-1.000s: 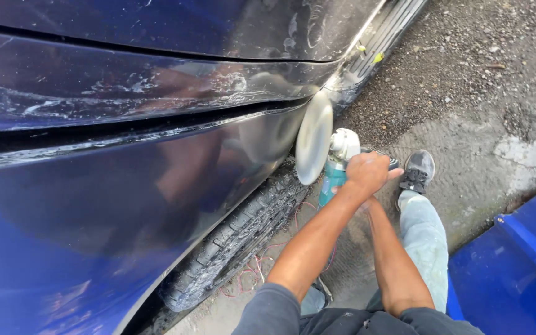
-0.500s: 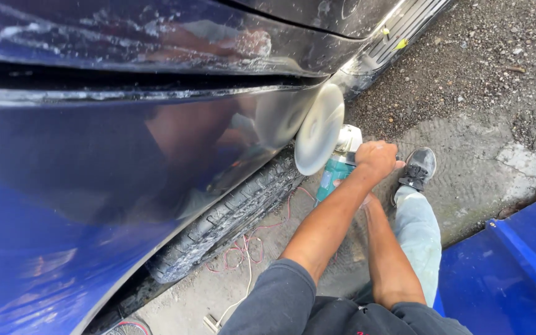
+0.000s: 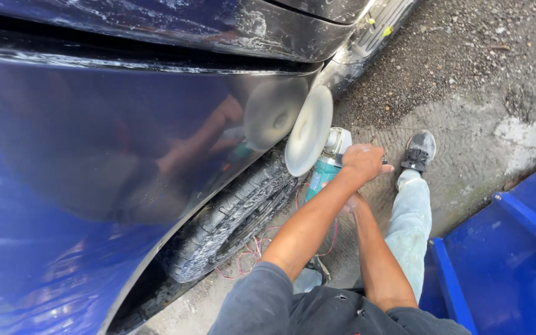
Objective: Polishing the exterior paint of a blue pickup truck using a power buffer.
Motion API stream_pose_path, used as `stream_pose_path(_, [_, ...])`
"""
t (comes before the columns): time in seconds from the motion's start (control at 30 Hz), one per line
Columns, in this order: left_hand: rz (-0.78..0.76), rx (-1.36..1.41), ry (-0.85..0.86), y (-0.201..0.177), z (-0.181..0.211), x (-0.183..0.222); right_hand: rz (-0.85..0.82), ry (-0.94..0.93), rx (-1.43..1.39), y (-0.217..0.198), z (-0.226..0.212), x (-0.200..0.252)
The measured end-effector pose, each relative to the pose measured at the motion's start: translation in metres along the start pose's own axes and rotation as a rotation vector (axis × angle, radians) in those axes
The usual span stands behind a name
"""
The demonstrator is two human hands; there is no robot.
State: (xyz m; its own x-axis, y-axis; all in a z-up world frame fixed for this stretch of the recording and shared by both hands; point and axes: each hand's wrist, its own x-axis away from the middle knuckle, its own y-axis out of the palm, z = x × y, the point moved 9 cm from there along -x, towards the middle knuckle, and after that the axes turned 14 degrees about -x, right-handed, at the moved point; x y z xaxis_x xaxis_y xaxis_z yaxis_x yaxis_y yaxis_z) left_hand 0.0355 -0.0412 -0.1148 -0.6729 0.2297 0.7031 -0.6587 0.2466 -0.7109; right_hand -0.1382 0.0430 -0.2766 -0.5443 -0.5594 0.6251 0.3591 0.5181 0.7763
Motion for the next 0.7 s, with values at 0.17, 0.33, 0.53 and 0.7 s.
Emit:
stream_pose_path(0.17, [0.420, 0.067, 0.034, -0.071, 0.003, 0.111, -0.096, -0.299, 0.293, 0.006, 0.019, 0.030])
stream_pose_path(0.33, [0.524, 0.087, 0.098, -0.124, 0.000, 0.220, -0.132, -0.561, 0.551, 0.055, 0.007, 0.084])
stream_pose_path(0.53, [0.496, 0.097, 0.128, -0.140, -0.002, 0.304, 0.011, -0.623, 0.693, 0.050, 0.032, 0.103])
stream_pose_path(0.7, [0.419, 0.077, 0.108, -0.125, -0.012, 0.280, 0.014, -0.660, 0.707, 0.060, 0.010, 0.101])
